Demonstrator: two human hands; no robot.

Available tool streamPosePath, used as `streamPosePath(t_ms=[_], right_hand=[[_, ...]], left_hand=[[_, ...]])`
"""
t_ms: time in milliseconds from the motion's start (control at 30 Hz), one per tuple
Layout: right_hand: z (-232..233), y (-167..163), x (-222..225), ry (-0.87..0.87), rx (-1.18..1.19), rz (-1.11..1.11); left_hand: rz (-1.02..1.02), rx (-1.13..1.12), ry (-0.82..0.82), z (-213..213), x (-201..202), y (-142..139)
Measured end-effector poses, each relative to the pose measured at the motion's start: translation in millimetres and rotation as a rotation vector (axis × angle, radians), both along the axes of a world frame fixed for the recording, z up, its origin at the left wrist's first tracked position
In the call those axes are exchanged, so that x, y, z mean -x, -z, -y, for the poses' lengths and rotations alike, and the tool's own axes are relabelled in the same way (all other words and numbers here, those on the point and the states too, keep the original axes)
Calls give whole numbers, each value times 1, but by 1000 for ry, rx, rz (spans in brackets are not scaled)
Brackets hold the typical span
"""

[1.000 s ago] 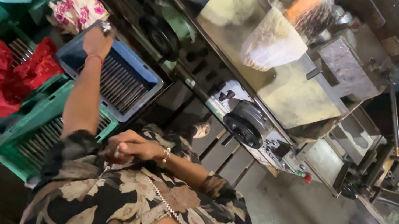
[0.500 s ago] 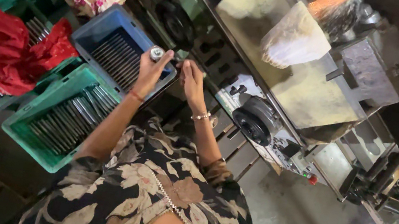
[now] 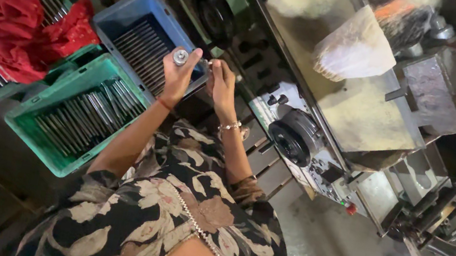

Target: The person repeatedly picks up small metal rods from a blue tray, holds each rod against a rotating grinding wheel, and then places the rod into a green tray. The cycle of picking, grinding, and placing continues throughout the clip.

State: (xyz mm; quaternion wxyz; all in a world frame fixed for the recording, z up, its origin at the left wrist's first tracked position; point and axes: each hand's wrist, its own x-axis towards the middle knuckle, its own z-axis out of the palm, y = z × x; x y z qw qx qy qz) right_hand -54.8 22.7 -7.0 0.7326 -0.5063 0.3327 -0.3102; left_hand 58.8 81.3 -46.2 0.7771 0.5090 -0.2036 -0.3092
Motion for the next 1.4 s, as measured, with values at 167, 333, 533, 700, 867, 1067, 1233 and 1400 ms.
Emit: streamPosePath(t_ms=[167, 333, 533, 700, 867, 1067, 1233, 1400], right_hand=[[7, -1, 1, -82, -60, -111], [-1, -9, -25, 24, -19, -47], [-13, -14, -50, 110, 129, -6], [-4, -11, -52, 54, 549, 110], [1, -11, -47, 298, 182, 173], [-6, -7, 7, 436, 225, 111], [-11, 24, 64, 567, 201, 118], [-26, 43, 123, 556, 402, -149]], left_hand=[[878, -42, -156, -6, -20, 9], [159, -50, -109, 9, -22, 21], [-140, -8, -124, 17, -29, 2], [-266, -43, -17, 2, -22, -11], [-385, -213, 501, -11, -14, 38], [579, -962, 338, 2, -45, 90], [755, -962, 633, 8, -54, 105], [785, -655, 494, -24, -63, 112]])
